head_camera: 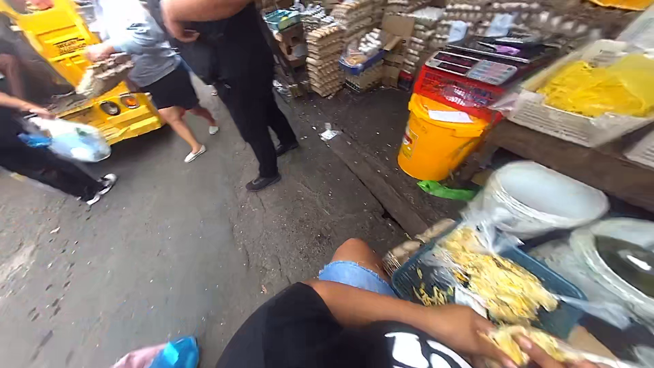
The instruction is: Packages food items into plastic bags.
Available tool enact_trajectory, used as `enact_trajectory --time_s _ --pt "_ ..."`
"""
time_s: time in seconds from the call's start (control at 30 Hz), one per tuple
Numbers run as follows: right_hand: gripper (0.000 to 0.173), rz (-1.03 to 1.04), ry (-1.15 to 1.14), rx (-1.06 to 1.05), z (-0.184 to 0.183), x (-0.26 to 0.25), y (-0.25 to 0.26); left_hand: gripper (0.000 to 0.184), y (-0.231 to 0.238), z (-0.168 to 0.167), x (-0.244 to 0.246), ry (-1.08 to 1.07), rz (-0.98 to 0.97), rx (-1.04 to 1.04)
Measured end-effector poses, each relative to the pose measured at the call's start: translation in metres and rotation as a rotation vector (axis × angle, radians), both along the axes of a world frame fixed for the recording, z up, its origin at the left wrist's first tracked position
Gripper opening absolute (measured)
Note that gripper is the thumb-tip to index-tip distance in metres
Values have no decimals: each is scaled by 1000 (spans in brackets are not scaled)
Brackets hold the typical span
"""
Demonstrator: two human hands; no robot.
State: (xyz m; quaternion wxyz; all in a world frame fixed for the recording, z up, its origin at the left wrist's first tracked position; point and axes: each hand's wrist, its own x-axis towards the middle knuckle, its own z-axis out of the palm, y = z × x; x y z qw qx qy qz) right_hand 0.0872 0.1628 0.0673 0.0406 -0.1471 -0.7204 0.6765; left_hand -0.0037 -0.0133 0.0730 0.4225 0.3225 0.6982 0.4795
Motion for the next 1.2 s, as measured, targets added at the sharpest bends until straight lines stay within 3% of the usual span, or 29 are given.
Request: enact_trajectory --time_s 0.17,0.3,0.4,0.6,0.67,0.73,0.8,0.87,1.0,1.1,1.2 --pt "22 -200 -16 232 -6 1 -5 32 8 -11 -20 -74 -14 -98" --pt "21 -175 -168 62 -4 -1 7 27 7 -12 -23 -226 -95 -96" --pt "23 -141 -232 -106 0 1 7 28 -5 -31 -26 -305 -20 -88" --pt "32 -158 -358 148 7 -14 43 33 -33 -53 -33 -171 24 -208" --pt "33 -224 -351 131 8 -32 59 33 -34 -52 -35 -131 43 -238" --pt "46 -306 -347 99 -8 -46 80 33 -33 -52 -35 -99 47 -247" --pt "60 -322 -464 271 -32 -51 98 34 -34 -56 -34 -68 53 -242" --pt "63 -172 -609 482 -49 -52 91 35 -36 -61 -37 -33 57 -241" --pt "53 463 -715 703 -97 -43 35 35 -36 -79 -34 39 31 -287" --pt "55 531 -747 910 -116 -32 8 34 -29 -79 -24 121 -1 -244" --pt "41 471 -732 1098 -122 -25 -5 30 -29 -70 -20 211 -36 -196"
